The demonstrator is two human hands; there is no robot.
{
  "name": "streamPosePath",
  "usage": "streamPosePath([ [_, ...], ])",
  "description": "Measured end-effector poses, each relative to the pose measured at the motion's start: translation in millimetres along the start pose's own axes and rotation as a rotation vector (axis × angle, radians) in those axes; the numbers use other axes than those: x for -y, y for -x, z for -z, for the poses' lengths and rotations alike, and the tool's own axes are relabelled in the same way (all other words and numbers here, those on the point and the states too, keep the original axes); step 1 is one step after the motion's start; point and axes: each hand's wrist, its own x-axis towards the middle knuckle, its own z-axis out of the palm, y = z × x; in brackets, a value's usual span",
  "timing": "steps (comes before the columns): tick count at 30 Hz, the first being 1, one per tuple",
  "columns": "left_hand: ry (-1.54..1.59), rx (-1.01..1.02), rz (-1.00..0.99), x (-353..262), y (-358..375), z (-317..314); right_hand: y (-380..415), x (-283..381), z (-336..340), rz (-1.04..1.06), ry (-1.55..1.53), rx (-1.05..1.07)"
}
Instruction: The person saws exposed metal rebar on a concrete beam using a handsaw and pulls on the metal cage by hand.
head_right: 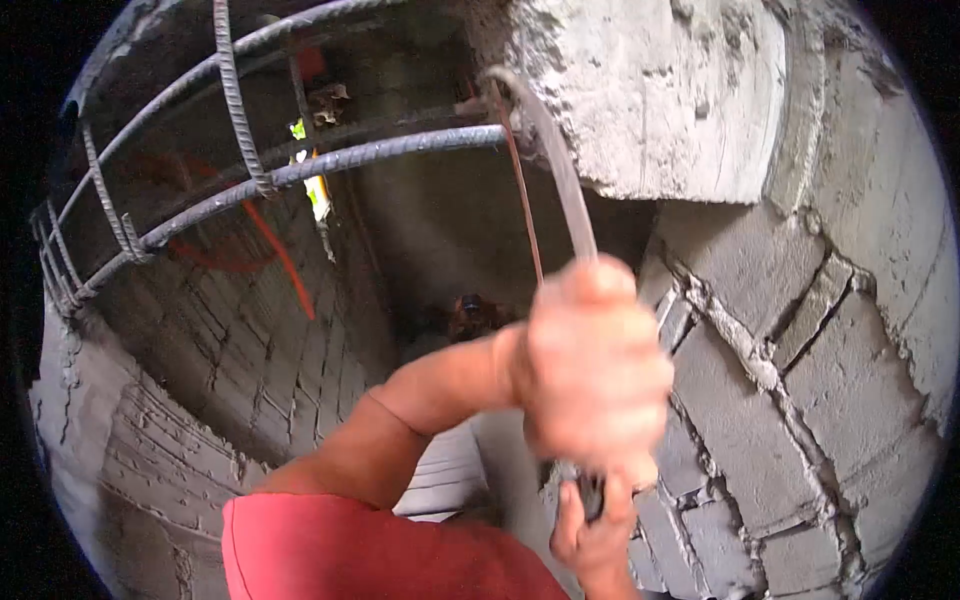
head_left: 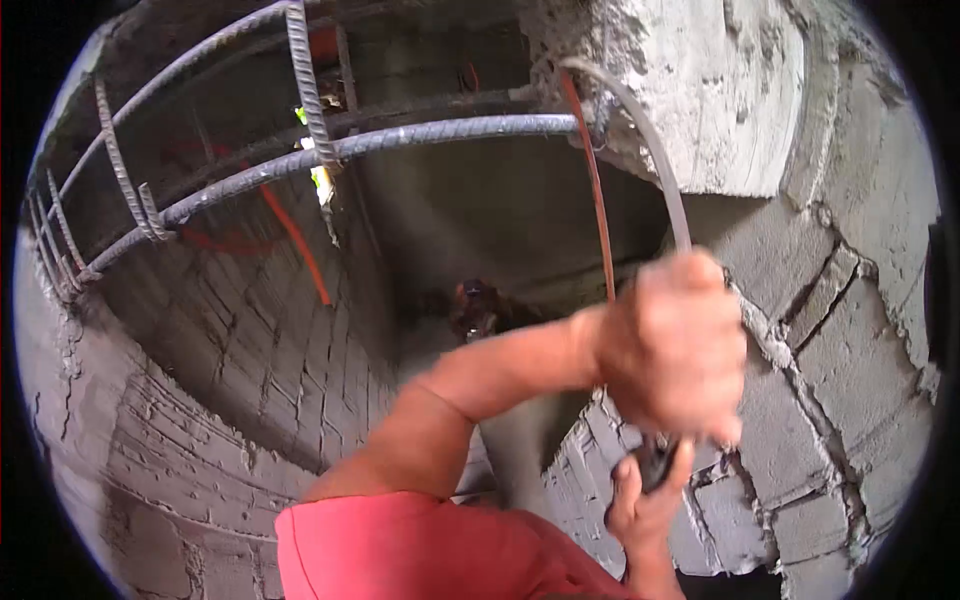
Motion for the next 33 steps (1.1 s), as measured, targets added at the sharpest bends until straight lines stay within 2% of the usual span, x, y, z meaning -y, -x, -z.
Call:
streamPosePath([
  [2, 0.017, -0.030, -0.106, 49, -10, 3, -63, 7, -7, -0.126, 0.118, 0.052],
  [3, -0.018, 0.016, -0.067, 58, -19, 10, -96, 29, -9, 0.085, 0.243, -0.076],
  [4, -0.055, 0.065, -0.025, 62, -28, 21, -91, 26, -6, 0.011, 0.074, -0.013],
  [5, -0.042, 0.127, -0.013, 60, -28, 26, -92, 23, -8, 0.052, 0.116, -0.029],
  [6, -0.020, 0.095, 0.014, 52, -24, 24, -83, 25, -10, 0.068, 0.157, -0.026],
  [7, 0.037, 0.041, -0.044, 37, -14, 13, -67, 40, 0, -0.150, 0.174, 0.093],
  [8, 0.018, -0.078, -0.043, 15, -6, -1, -21, 19, 2, -0.113, 0.072, 0.057],
  [9, 0.085, 0.044, -0.003, -10, 3, 0, 14, -3, 5, -0.089, -0.027, 0.033],
  [10, 0.118, 0.078, 0.011, -21, 3, 2, -3, 18, 2, 0.200, 0.243, -0.022],
  [12, 0.116, 0.069, -0.001, -10, 4, 8, 17, -7, -11, 0.104, 0.094, -0.037],
  [14, 0.026, 0.084, -0.069, 30, -12, 13, -36, 0, -15, -0.122, 0.180, -0.043],
  [16, 0.056, 0.017, 0.001, 52, -20, 6, -73, 12, -10, 0.027, 0.287, -0.087],
  [18, 0.025, 0.059, 0.002, 30, -11, 4, -46, 8, -6, 0.068, 0.245, -0.093],
  [20, 0.057, 0.019, -0.018, -5, 0, 1, 10, -5, -1, -0.176, 0.060, 0.012],
  [21, 0.077, 0.008, -0.017, -16, 3, 3, 9, -3, -4, -0.131, 0.036, 0.028],
  [23, 0.039, 0.005, -0.045, -4, -2, 6, -4, 21, -7, -0.121, 0.069, -0.112],
  [24, 0.018, -0.025, -0.064, 10, -5, 3, -32, 23, -1, 0.132, 0.615, -0.098],
  [25, 0.030, -0.011, -0.092, 32, -12, 5, -53, 23, -5, 0.049, 0.471, -0.095],
  [26, 0.000, -0.019, -0.041, 48, -19, 10, -69, 16, -12, -0.013, 0.327, -0.103],
  [28, -0.006, -0.009, -0.049, 47, -19, 10, -59, 2, -13, -0.055, 0.242, -0.102],
  [30, 0.016, 0.034, -0.050, 15, -7, 2, -13, 0, -6, -0.113, 0.175, -0.079],
  [32, 0.078, 0.005, -0.007, -25, 8, -12, 34, 0, 7, -0.358, -0.066, -0.092],
  [33, 0.096, -0.015, 0.000, -26, 7, -8, 22, 10, 6, -0.367, -0.066, -0.084],
])
